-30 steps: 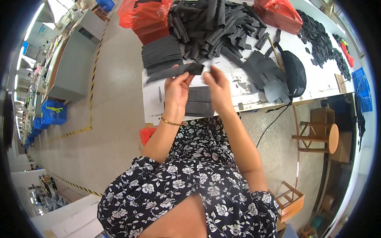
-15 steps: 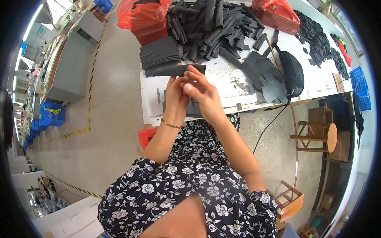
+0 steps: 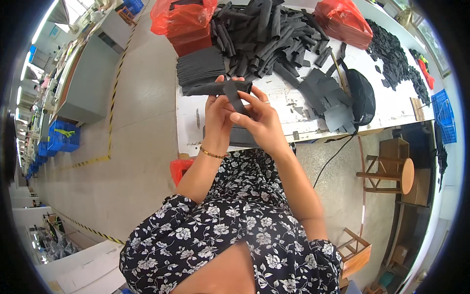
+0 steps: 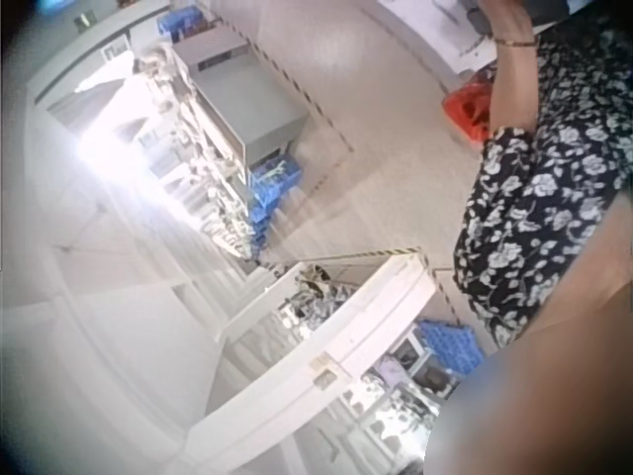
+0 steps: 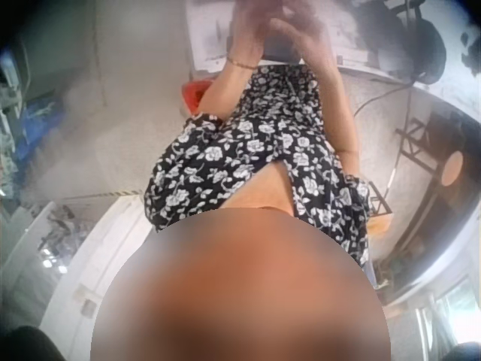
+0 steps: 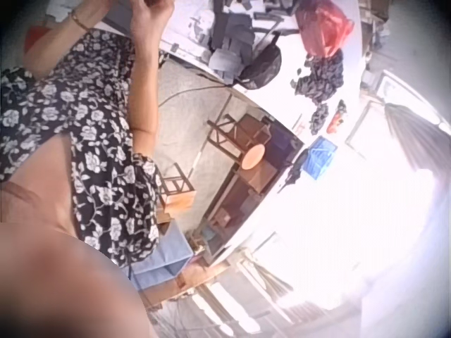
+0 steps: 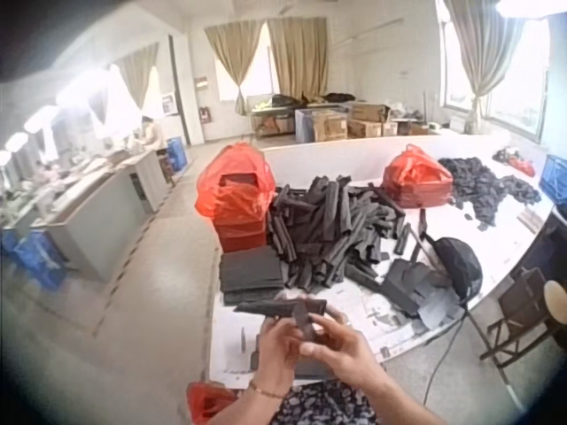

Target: The person is manually assembling black foam or rubber grip components by fitting them together at a workbench.

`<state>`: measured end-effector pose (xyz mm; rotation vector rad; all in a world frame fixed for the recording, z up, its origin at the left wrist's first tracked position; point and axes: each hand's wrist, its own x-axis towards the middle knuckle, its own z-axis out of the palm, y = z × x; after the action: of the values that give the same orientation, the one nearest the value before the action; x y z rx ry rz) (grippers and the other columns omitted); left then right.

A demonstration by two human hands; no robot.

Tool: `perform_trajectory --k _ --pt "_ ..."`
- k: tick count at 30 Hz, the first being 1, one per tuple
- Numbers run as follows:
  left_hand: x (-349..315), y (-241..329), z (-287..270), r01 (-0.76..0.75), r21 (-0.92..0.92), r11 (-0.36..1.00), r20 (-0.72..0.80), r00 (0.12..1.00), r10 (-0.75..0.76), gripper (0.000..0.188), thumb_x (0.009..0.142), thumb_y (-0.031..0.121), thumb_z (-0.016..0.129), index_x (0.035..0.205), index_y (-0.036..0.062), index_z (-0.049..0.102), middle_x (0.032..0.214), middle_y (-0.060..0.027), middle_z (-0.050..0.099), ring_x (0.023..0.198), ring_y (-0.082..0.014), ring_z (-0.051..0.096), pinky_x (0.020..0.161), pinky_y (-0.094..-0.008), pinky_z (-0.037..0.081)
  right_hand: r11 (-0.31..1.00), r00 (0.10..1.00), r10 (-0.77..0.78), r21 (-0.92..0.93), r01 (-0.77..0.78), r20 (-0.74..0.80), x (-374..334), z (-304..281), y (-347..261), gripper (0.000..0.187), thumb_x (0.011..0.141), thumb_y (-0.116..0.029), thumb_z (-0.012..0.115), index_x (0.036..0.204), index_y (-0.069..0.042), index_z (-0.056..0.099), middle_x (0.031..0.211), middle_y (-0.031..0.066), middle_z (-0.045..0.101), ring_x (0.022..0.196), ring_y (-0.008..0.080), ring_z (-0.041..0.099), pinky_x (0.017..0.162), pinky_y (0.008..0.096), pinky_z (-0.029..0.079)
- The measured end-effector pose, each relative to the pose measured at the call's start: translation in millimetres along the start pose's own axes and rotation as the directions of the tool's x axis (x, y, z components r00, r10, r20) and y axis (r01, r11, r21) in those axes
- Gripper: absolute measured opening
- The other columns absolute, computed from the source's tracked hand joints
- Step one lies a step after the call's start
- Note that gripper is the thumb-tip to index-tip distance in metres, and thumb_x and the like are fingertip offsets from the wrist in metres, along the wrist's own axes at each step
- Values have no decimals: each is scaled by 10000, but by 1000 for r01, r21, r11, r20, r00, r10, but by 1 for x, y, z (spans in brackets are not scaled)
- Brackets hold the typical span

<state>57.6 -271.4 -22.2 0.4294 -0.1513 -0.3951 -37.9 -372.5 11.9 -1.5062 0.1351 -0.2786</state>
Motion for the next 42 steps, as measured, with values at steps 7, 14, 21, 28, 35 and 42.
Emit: perform_trajectory --k 7,14,21,28,35,42 --pt "3 14 2 -113 -44 993 -115 987 108 484 786 -177 416 1245 -23 439 1178 -232 560 1171 -358 561 1063 -403 465 972 916 148 228 -64 -373 0 -11 11 494 878 -101 669 1320 49 505 1165 97 584 943 131 604 836 256 471" --pt "-4 2 2 14 -86 996 -43 999 -18 467 805 -159 442 1244 -1 444 1175 -232 568 1146 -347 580 1001 -394 517 958 994 109 270 -99 -24 -5 24 -4 503 867 -138 705 1274 101 534 1054 57 582 951 129 556 883 264 444" --pt "7 3 -17 -12 -170 985 -175 984 -18 414 829 -160 439 1215 -10 460 1177 -229 572 1135 -330 588 1019 -412 506 786 877 410 585 -199 -252 11 -8 40 353 891 -119 677 1177 76 607 906 69 653 794 142 603 707 241 490" --pt "6 3 -15 -23 -129 991 -170 985 1 442 826 -128 477 1247 -1 435 1163 -193 581 1072 -284 613 951 -377 543 922 968 150 382 -63 -202 -3 18 9 465 851 -85 713 1276 38 569 972 27 590 856 91 546 815 218 452" --pt "1 1 -18 115 -116 987 -179 975 -134 253 926 49 568 1175 39 528 1001 -129 639 852 -216 643 768 -333 569 977 963 133 192 -88 -233 7 29 34 479 851 -88 724 1271 69 554 932 24 622 818 70 535 795 215 439" --pt "15 23 -24 -59 -184 981 -159 987 29 137 965 109 549 1036 0 589 1012 -188 669 941 -276 688 920 -411 575 877 862 341 457 -147 -376 13 -19 44 474 859 -143 718 1243 90 565 837 7 607 740 87 538 686 222 434"
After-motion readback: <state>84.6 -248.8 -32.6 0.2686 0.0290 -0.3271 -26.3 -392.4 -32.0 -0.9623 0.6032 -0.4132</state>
